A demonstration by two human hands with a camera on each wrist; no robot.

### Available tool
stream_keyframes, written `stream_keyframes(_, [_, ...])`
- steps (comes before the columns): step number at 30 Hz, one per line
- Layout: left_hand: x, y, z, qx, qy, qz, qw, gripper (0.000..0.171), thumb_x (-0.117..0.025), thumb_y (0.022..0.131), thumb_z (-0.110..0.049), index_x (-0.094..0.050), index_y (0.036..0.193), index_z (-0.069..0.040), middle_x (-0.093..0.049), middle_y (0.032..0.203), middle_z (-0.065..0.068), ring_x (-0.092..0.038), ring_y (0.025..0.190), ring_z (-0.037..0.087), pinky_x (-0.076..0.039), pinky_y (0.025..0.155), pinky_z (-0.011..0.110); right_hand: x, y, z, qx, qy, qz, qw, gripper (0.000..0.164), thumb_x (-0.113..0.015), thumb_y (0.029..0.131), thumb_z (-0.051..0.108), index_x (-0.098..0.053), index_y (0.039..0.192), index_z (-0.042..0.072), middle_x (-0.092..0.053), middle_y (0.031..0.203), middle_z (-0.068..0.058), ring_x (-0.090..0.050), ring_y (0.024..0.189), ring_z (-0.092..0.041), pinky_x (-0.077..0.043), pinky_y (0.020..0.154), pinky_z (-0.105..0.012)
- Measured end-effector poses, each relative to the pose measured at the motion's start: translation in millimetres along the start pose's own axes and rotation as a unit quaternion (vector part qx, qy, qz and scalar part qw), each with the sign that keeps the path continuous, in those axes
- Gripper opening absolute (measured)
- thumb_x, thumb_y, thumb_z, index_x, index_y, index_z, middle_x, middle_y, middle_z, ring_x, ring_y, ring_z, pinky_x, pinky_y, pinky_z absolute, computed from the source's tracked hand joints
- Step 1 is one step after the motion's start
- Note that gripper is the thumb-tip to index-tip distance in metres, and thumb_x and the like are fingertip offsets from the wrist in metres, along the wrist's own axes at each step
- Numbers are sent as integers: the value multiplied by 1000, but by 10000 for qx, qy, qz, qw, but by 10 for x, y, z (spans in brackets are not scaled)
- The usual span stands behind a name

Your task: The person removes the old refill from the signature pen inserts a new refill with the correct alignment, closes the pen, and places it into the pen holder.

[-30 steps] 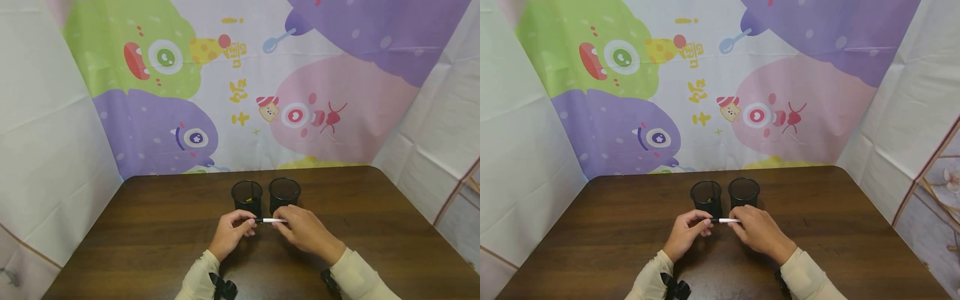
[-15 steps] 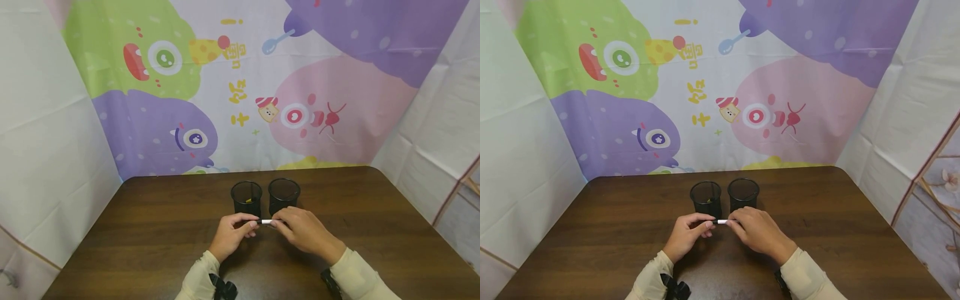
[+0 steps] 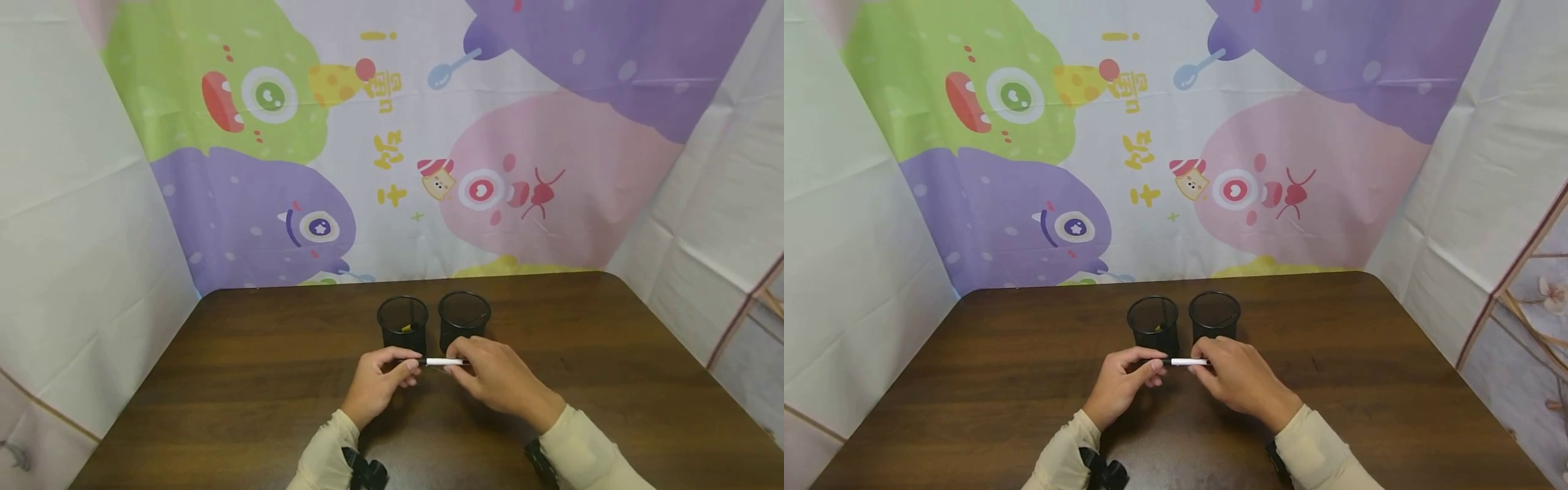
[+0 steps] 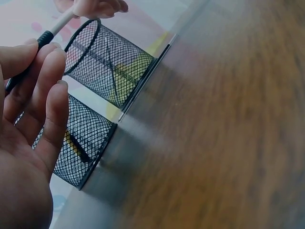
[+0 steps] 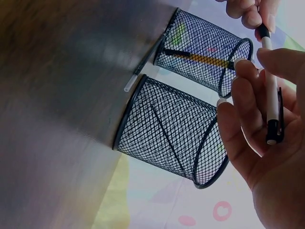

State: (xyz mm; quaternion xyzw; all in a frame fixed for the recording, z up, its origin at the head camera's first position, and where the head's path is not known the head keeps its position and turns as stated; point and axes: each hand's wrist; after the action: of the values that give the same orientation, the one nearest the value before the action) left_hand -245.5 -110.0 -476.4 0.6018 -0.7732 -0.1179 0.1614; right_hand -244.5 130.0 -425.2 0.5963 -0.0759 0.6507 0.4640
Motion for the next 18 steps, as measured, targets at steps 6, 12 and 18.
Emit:
stream_keyframes(6, [8, -15, -8, 53, -56, 46, 10000, 20, -69, 96, -12, -73, 109, 2, -72, 88, 17, -69, 71, 19, -58, 68, 30, -10, -22, 20, 19, 143, 2, 9999, 11, -75, 92, 23, -65, 95, 22, -56, 82, 17, -48, 69, 0, -45, 61, -24])
stream_keyframes(12, [22, -29, -36, 132, -3, 17, 9999, 18, -68, 96, -9, -73, 110, 2, -72, 87, 16, -68, 70, 17, -58, 68, 29, -40, -32, 30, 266, 97, -122, 9995, 6, -71, 95, 25, -66, 95, 22, -55, 81, 17, -47, 69, 0, -45, 61, -24])
stream_keyframes(18, [22, 0, -40, 148, 65, 16, 9999, 17, -66, 96, -2, -71, 109, 7, -71, 86, 20, -68, 70, 17, -58, 67, 28, -42, -10, 8, 509, -58, -225, 9984, 6, -67, 98, 26, -67, 93, 23, -52, 79, 18, -45, 68, 0, -44, 59, -23])
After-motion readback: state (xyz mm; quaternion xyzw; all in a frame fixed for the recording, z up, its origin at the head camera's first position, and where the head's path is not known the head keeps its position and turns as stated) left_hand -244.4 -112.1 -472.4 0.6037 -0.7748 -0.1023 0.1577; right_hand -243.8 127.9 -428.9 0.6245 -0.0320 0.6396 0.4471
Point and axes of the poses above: each hand's wrist, its own y-axis towards the middle knuckle, its own x-axis out of the back of the hand, z = x × y
